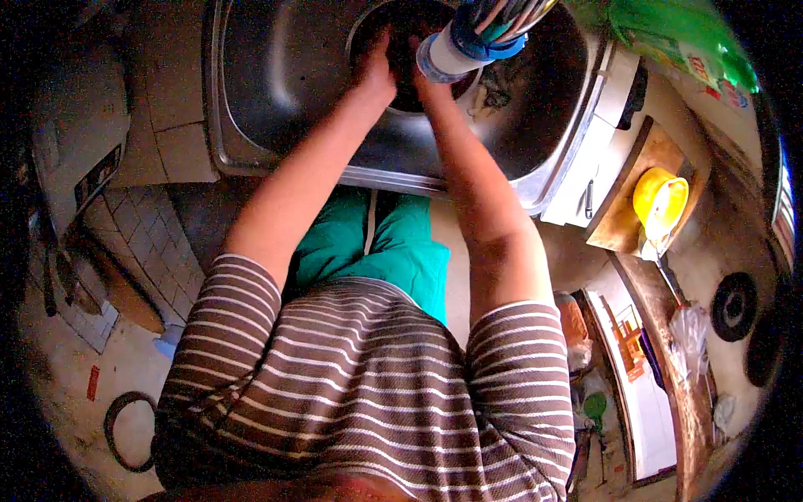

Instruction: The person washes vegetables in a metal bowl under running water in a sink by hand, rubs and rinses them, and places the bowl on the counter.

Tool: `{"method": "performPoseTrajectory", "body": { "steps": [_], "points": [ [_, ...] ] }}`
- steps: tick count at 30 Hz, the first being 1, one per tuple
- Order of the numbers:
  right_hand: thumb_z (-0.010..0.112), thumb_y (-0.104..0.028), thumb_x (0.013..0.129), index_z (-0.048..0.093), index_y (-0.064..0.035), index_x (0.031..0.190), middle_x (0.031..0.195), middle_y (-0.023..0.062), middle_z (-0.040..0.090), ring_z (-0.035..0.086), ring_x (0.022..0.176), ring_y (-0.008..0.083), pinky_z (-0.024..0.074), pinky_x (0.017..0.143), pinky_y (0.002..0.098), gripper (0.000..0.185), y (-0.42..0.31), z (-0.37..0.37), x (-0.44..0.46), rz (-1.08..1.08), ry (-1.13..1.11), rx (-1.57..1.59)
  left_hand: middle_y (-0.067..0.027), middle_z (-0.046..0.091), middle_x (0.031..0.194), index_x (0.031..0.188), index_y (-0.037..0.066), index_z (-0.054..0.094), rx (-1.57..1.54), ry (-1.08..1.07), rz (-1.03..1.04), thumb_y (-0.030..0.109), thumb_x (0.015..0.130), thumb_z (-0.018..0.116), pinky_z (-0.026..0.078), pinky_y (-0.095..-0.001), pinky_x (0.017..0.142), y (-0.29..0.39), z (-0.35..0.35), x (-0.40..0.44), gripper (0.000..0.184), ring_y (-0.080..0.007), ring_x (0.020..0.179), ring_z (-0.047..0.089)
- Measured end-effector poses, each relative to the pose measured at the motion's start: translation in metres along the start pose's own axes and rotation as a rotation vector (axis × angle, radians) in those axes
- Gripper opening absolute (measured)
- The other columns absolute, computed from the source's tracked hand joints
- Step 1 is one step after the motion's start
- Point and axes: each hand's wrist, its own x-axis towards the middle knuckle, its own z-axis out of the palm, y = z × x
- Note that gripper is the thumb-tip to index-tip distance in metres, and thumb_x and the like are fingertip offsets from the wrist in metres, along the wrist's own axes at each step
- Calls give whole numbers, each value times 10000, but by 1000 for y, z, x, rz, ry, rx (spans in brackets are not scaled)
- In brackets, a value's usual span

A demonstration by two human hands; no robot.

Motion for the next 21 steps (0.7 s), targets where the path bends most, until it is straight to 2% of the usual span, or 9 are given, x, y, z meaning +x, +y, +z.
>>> {"method": "performPoseTrajectory", "body": {
  "steps": [2, 6, 7, 10, 11, 13, 18, 19, 21],
  "points": [
    [534, -156, 822, 540, -11, 1091, 1103, 128, 551, 507, 1013, 223, 381, 882, 309, 306, -18, 7, -5, 115, -145, 237, -77, 529, 1112, 1127, 84, 518, -333, 71, -279, 388, 864, 491, 400, -334, 856, -8, 8, 6, 403, -204, 1018, 481],
    [488, -173, 854, 511, -3, 1126, 1163, 135, 509, 455, 1094, 221, 321, 944, 303, 322, -59, -9, -19, 247, -225, 544, -92, 519, 1136, 1143, 80, 507, -357, -89, -345, 459, 860, 455, 398, -340, 861, 10, 8, 1, 477, -221, 1024, 480],
    [488, -173, 854, 511, -3, 1126, 1163, 135, 509, 455, 1094, 221, 321, 944, 303, 322, -61, -7, -24, 252, -226, 539, -92, 513, 1149, 1158, 77, 492, -356, -137, -367, 473, 861, 440, 396, -344, 869, 12, 5, -7, 498, -226, 1031, 478],
    [422, -256, 892, 499, 3, 1146, 1155, 195, 509, 466, 1073, 325, 343, 932, 360, 371, -61, -4, -21, -182, -102, 273, -93, 487, 1191, 1196, 76, 457, -335, -224, -370, 489, 864, 421, 381, -346, 898, 3, 3, -12, 532, -231, 1065, 463],
    [422, -256, 892, 499, 3, 1146, 1155, 195, 509, 466, 1073, 325, 343, 932, 360, 371, -57, -9, -14, -180, -102, 273, -94, 468, 1220, 1220, 79, 436, -313, -256, -367, 491, 865, 417, 367, -343, 920, -5, 4, -14, 545, -233, 1090, 449],
    [397, -270, 904, 423, 21, 1215, 1251, 215, 417, 376, 1172, 336, 275, 989, 369, 427, -46, -17, 1, 197, -271, 214, -84, 400, 1294, 1272, 84, 385, -384, -268, -323, 468, 866, 430, 304, -335, 979, 2, 9, -36, 560, -216, 1167, 384],
    [361, -298, 912, 299, 33, 1295, 1368, 237, 243, 205, 1287, 339, 139, 1053, 347, 509, -61, -16, -30, -37, -281, 273, -103, 439, 1250, 1260, 94, 383, -195, -254, -452, 539, 860, 379, 322, -352, 958, 29, 3, -37, 598, -244, 1132, 413],
    [333, -377, 921, 284, 33, 1309, 1385, 185, 246, 206, 1294, 280, 126, 1051, 307, 566, -75, -20, -38, -55, -321, 203, -107, 429, 1261, 1260, 96, 383, -274, -256, -350, 553, 856, 377, 321, -356, 956, 38, 6, -43, 610, -249, 1136, 409],
    [355, -316, 907, 291, 37, 1299, 1368, 237, 243, 188, 1293, 343, 127, 1056, 347, 531, -78, -19, -32, -13, -312, 259, -101, 396, 1294, 1272, 99, 374, -261, -242, -393, 575, 845, 377, 318, -353, 960, 30, 4, -40, 639, -241, 1156, 391]
  ]
}}
